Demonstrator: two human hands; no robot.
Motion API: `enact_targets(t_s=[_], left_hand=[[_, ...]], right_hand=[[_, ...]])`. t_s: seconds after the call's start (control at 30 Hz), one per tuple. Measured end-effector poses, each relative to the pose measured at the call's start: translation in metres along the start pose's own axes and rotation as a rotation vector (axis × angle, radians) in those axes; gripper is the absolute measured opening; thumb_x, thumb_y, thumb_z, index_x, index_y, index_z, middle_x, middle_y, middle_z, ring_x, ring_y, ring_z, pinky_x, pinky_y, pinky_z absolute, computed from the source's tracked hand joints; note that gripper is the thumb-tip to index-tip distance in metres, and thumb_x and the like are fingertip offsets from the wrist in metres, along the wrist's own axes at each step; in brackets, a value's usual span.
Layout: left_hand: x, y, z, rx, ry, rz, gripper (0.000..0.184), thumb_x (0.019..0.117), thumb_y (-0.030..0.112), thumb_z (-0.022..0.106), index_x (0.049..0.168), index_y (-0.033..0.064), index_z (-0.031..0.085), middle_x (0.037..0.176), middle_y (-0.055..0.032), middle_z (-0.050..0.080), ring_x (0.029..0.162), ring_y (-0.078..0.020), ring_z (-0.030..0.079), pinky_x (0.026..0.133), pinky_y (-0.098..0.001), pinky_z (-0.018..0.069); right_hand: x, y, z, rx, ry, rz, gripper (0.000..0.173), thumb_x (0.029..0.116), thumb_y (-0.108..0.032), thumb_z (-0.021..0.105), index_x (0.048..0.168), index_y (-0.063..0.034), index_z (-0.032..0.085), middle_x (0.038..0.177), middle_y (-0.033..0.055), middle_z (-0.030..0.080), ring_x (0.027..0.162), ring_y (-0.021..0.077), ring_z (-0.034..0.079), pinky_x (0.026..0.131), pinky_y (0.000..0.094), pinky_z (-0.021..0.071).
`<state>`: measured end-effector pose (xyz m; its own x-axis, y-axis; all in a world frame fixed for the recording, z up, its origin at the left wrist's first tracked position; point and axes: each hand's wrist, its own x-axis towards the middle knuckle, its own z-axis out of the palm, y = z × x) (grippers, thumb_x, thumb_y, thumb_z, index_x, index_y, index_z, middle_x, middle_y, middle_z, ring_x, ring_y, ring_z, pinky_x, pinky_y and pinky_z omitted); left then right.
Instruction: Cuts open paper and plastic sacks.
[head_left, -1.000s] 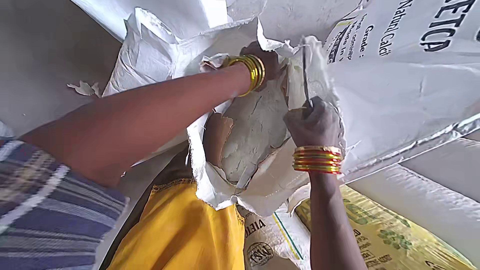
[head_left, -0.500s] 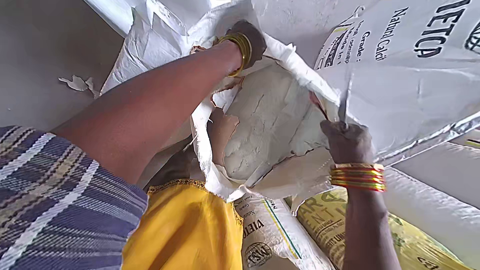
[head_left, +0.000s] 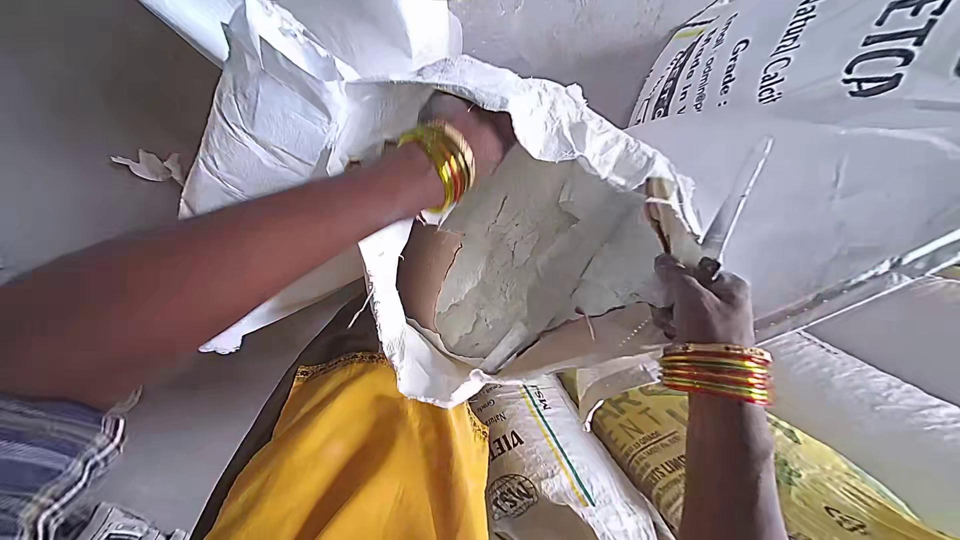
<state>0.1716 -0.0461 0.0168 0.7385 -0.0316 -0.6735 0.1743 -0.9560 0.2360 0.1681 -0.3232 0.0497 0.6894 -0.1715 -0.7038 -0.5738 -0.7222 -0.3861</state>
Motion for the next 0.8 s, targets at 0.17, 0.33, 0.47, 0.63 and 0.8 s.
enact_targets(t_s=[0.17,0.33,0.47,0.63,0.8], left_hand=[[-0.021,0.055,-0.001,-0.352,-0.086,-0.057,0.046,0.1082,0.035,0.049,0.115,-0.0061,0.068,0.121,-0.0273,0.067,0.12,-0.0426,0.063,0.098,-0.058,0.0473],[0.002,0.1,0.029,-0.772,-0.316,-0.143,0.05,0.107,0.028,0.055,0.139,-0.0103,0.051,0.139,-0.0285,0.058,0.134,-0.0376,0.055,0.111,-0.0534,0.0419],[-0.029,0.125,0.043,-0.796,-0.14,-0.095,0.04,0.1038,0.012,0.057,0.14,-0.005,0.054,0.128,-0.0278,0.065,0.12,-0.0437,0.063,0.097,-0.0605,0.0513],[-0.04,0.146,0.023,-0.94,-0.204,-0.073,0.028,0.1021,0.017,0.063,0.122,-0.0023,0.063,0.109,-0.0236,0.07,0.104,-0.0402,0.068,0.084,-0.0587,0.055],[-0.032,0.15,0.016,-0.729,-0.319,-0.079,0.028,0.1034,0.013,0.059,0.127,-0.0016,0.062,0.118,-0.0219,0.068,0.11,-0.0376,0.066,0.088,-0.053,0.0527]], right_hand=[[0.02,-0.017,-0.009,-0.33,-0.04,-0.2,0.02,0.0909,-0.014,0.072,0.101,0.0016,0.065,0.078,0.0095,0.06,0.066,0.0169,0.052,0.065,0.0423,0.043],[0.014,-0.028,-0.006,-0.309,-0.115,-0.183,0.033,0.0964,-0.017,0.067,0.125,-0.0016,0.063,0.093,0.0105,0.068,0.067,0.0107,0.053,0.064,0.0336,0.0434],[0.015,-0.027,-0.012,-0.157,-0.144,-0.177,0.029,0.1013,-0.033,0.063,0.119,-0.0098,0.065,0.069,-0.0088,0.055,0.048,-0.0052,0.038,0.047,0.0151,0.0319],[0.035,-0.059,-0.006,-0.452,-0.092,-0.23,0.05,0.0972,-0.044,0.066,0.121,-0.0002,0.067,0.095,0.0181,0.07,0.081,0.0301,0.062,0.074,0.0563,0.0446],[0.047,-0.093,0.021,-0.761,-0.049,-0.138,0.068,0.0882,-0.052,0.076,0.118,0.0071,0.064,0.116,0.0345,0.064,0.113,0.0535,0.06,0.087,0.0725,0.0424]])
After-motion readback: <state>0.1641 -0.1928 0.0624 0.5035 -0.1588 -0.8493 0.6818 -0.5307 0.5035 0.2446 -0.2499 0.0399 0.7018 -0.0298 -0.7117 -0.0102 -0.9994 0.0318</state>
